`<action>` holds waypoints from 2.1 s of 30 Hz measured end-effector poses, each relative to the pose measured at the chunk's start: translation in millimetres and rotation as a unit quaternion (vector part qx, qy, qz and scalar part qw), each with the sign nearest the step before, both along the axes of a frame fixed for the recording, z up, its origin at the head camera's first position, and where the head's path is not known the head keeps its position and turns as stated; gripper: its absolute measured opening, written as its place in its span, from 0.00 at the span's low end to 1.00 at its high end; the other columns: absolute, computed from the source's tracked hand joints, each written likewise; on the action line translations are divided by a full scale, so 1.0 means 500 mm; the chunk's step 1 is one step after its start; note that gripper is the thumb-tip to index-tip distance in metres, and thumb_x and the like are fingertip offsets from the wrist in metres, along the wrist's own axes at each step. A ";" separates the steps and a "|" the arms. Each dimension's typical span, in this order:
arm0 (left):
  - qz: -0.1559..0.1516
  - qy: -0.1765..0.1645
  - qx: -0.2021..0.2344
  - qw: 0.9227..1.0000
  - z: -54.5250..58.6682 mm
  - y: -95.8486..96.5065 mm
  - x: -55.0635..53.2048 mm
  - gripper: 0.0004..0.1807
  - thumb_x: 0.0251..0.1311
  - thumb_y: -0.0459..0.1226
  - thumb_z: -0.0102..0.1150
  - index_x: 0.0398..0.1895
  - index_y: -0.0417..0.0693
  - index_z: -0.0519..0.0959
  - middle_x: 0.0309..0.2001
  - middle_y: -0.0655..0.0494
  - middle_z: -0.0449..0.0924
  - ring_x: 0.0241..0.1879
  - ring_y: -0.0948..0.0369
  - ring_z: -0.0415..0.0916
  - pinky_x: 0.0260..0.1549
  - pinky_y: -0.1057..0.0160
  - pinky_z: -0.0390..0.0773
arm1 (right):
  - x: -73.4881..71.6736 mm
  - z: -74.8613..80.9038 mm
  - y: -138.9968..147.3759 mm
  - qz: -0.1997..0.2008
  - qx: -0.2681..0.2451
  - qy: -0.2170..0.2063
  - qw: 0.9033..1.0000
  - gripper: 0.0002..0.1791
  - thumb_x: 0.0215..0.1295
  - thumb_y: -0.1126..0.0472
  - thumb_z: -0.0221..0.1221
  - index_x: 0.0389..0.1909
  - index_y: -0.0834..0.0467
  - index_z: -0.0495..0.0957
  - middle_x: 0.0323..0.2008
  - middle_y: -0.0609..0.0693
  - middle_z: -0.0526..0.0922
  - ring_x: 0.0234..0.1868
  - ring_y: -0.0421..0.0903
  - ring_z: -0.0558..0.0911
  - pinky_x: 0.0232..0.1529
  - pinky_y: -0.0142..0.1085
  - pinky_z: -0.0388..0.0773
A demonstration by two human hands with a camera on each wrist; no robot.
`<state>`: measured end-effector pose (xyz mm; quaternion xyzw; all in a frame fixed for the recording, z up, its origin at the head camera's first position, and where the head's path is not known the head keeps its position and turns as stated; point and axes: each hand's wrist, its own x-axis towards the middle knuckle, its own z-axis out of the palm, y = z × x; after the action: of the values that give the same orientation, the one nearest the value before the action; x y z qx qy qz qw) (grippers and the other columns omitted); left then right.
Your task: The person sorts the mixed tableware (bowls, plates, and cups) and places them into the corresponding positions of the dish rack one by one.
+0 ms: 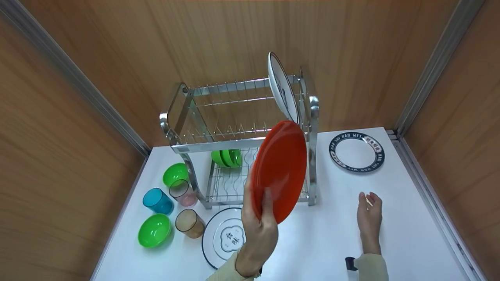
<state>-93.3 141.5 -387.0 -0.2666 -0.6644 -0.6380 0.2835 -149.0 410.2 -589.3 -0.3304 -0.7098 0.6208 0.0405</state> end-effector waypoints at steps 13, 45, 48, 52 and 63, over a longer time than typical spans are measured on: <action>0.029 0.008 0.032 0.999 0.028 -0.017 -0.024 0.38 0.64 0.16 0.54 0.76 0.35 0.55 0.69 0.36 0.68 0.65 0.44 0.73 0.51 0.56 0.83 | -0.047 -0.044 0.028 0.005 -0.052 0.013 0.999 0.46 0.79 0.37 0.39 0.82 0.59 0.30 0.81 0.64 0.42 0.80 0.60 0.52 0.76 0.42 0.57; 0.115 0.038 0.057 0.991 0.084 -0.014 -0.093 0.36 0.66 0.17 0.53 0.76 0.35 0.56 0.68 0.37 0.69 0.64 0.45 0.73 0.50 0.56 0.84 | -0.104 -0.056 0.049 0.005 -0.066 -0.008 0.998 0.47 0.80 0.38 0.38 0.81 0.60 0.27 0.81 0.63 0.41 0.81 0.58 0.50 0.76 0.39 0.59; 0.128 0.040 0.061 0.989 0.090 -0.015 -0.096 0.36 0.66 0.17 0.53 0.76 0.35 0.56 0.69 0.37 0.68 0.65 0.45 0.73 0.51 0.55 0.83 | -0.107 -0.058 0.047 0.007 -0.069 -0.007 0.998 0.46 0.80 0.38 0.38 0.81 0.60 0.27 0.82 0.63 0.41 0.81 0.58 0.50 0.76 0.40 0.59; 0.142 0.048 0.058 0.987 0.093 -0.017 -0.105 0.35 0.66 0.17 0.53 0.75 0.34 0.56 0.69 0.36 0.68 0.65 0.44 0.73 0.52 0.53 0.83 | -0.106 -0.056 0.048 0.009 -0.071 -0.005 0.997 0.46 0.80 0.38 0.38 0.81 0.60 0.27 0.82 0.62 0.41 0.81 0.58 0.50 0.75 0.39 0.59; 0.163 0.034 0.035 0.985 0.109 0.002 -0.146 0.37 0.65 0.21 0.59 0.76 0.36 0.57 0.70 0.40 0.68 0.67 0.48 0.71 0.55 0.58 0.81 | -0.128 -0.058 0.060 0.010 -0.065 -0.025 0.998 0.46 0.80 0.38 0.36 0.81 0.61 0.27 0.82 0.62 0.41 0.81 0.58 0.50 0.76 0.41 0.57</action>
<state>-166.5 142.4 -332.4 -0.1664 -0.6664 -0.5965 0.4153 -212.9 440.2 -618.4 -0.3407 -0.6719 0.6576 -0.0053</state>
